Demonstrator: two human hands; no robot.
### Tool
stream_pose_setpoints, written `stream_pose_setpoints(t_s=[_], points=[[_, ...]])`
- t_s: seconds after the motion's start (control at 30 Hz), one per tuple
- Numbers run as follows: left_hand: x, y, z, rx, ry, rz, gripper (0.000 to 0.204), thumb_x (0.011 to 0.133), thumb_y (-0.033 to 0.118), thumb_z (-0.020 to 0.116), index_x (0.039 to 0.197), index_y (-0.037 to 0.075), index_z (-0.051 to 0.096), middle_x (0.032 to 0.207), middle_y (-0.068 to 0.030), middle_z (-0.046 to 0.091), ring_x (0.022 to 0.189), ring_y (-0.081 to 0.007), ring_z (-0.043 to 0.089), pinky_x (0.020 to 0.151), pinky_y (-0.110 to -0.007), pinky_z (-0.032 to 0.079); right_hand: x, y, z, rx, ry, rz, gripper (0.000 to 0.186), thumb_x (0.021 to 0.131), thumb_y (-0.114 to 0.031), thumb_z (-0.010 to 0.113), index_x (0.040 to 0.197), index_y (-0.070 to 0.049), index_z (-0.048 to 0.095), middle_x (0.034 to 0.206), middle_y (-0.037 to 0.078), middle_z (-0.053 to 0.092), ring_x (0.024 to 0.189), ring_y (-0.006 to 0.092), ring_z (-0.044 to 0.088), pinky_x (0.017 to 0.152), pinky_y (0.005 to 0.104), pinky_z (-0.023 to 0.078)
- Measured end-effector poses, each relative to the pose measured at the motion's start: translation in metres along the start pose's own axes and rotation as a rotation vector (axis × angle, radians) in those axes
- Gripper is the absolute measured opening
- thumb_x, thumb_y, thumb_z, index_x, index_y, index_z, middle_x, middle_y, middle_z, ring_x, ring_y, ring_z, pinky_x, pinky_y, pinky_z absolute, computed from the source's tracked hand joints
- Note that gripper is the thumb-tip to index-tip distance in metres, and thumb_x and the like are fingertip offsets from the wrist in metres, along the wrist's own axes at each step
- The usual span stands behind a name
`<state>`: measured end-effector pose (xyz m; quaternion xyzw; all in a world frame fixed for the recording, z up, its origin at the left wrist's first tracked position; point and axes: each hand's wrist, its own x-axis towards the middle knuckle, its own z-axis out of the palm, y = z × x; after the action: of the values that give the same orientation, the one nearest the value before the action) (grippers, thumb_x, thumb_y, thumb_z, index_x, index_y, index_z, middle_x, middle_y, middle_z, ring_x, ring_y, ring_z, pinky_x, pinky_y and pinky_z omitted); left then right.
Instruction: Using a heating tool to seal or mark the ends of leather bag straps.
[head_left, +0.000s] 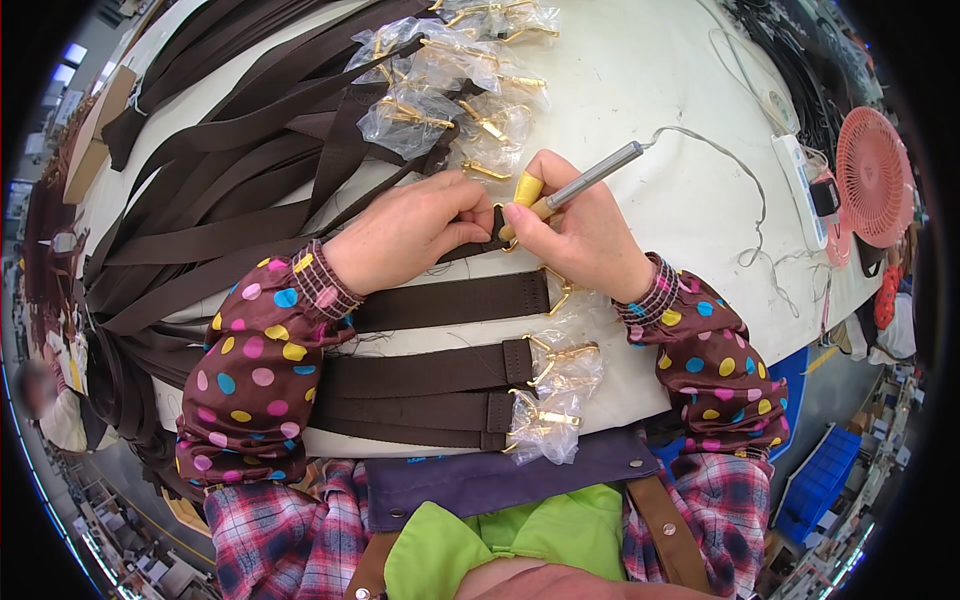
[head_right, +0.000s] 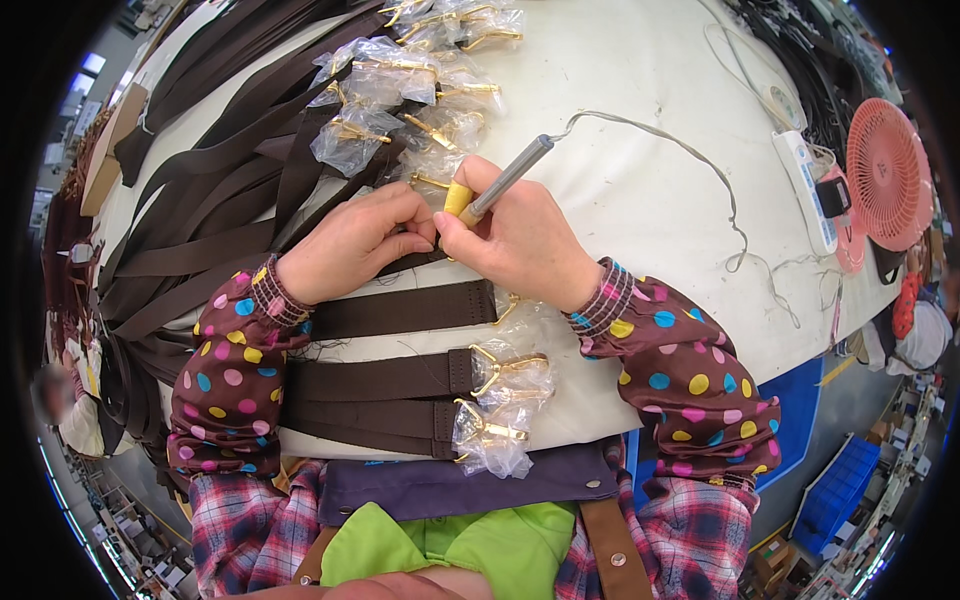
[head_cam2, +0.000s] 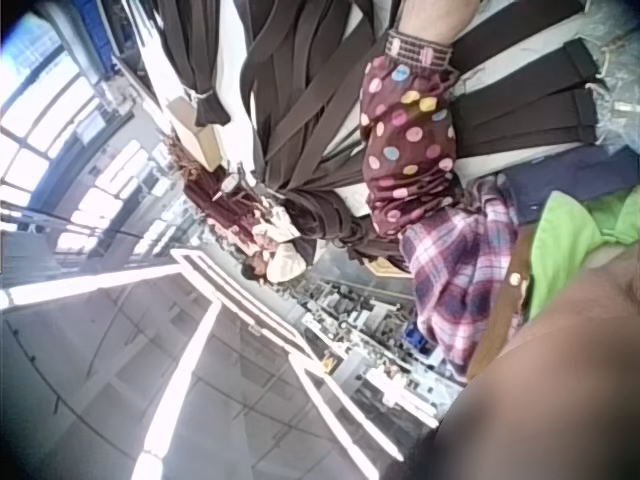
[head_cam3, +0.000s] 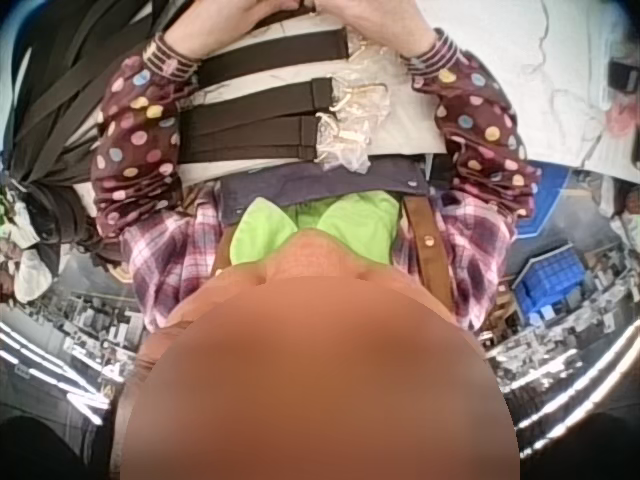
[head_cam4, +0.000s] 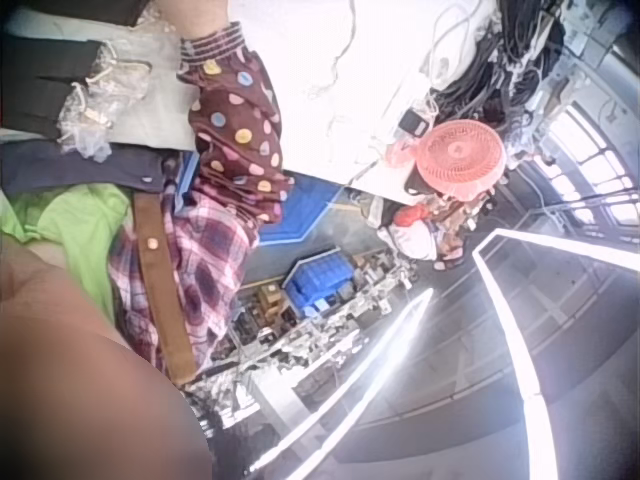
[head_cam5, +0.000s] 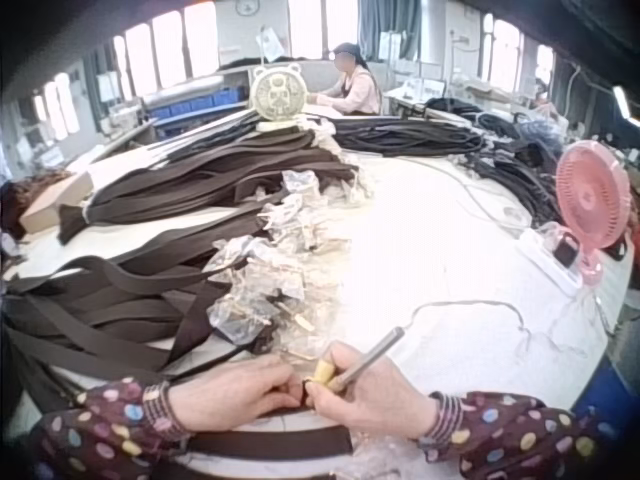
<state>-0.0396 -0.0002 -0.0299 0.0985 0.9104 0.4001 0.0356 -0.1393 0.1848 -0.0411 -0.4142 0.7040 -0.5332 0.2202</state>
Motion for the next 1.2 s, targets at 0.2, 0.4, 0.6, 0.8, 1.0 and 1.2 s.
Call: stream_pose_setpoints(t_s=[0.2,0.4,0.6,0.8,1.0,1.2], points=[[0.001,0.0,0.0,-0.008,-0.007,-0.012,0.01,0.085,0.007,0.063,0.09,0.004,0.055,0.086,-0.0082,0.054,0.08,-0.0247,0.055,0.072,-0.033,0.044,0.0,0.0,-0.001,-0.023,-0.003,0.001,0.02,0.081,-0.013,0.065,0.084,0.0,0.048,0.062,0.009,0.054,0.054,0.0144,0.052,0.05,0.0283,0.042],[-0.003,0.002,-0.002,-0.127,0.059,-0.086,0.009,0.09,0.009,0.059,0.092,0.004,0.052,0.081,-0.006,0.053,0.07,-0.017,0.054,0.063,-0.03,0.047,-0.001,0.004,0.003,0.144,0.055,0.011,0.019,0.085,-0.012,0.064,0.086,-0.002,0.048,0.064,0.004,0.057,0.056,0.0074,0.051,0.05,0.0247,0.041],[-0.006,0.003,0.002,-0.37,0.096,-0.37,0.01,0.094,0.014,0.054,0.094,0.004,0.05,0.073,-0.0031,0.051,0.057,-0.0083,0.05,0.046,-0.024,0.045,0.003,0.004,0.003,0.047,0.067,-0.037,0.022,0.087,-0.015,0.066,0.087,-0.002,0.049,0.065,0.002,0.057,0.056,0.0052,0.049,0.05,0.0226,0.04],[-0.005,0.002,0.004,-0.351,0.125,-0.355,0.011,0.095,0.014,0.054,0.095,0.004,0.049,0.065,-0.0015,0.05,0.053,-0.0078,0.049,0.044,-0.024,0.043,0.004,0.004,0.003,0.005,0.073,-0.048,0.023,0.087,-0.016,0.067,0.087,-0.002,0.048,0.063,0.003,0.055,0.054,0.0061,0.048,0.048,0.0234,0.039],[-0.005,0.002,0.006,-0.348,0.143,-0.325,0.011,0.095,0.013,0.054,0.094,0.004,0.048,0.063,-0.0018,0.05,0.051,-0.0085,0.049,0.043,-0.025,0.041,0.004,0.004,0.004,0.0,0.065,-0.034,0.024,0.087,-0.017,0.067,0.087,-0.002,0.048,0.061,0.004,0.054,0.053,0.0069,0.048,0.048,0.0244,0.038],[-0.005,0.003,0.006,-0.332,0.143,-0.324,0.011,0.094,0.013,0.054,0.093,0.004,0.047,0.063,-0.0022,0.05,0.05,-0.0093,0.049,0.043,-0.025,0.041,0.004,0.003,0.004,-0.009,0.062,-0.017,0.024,0.087,-0.017,0.068,0.087,-0.002,0.048,0.061,0.004,0.054,0.053,0.0079,0.048,0.048,0.0248,0.038]])
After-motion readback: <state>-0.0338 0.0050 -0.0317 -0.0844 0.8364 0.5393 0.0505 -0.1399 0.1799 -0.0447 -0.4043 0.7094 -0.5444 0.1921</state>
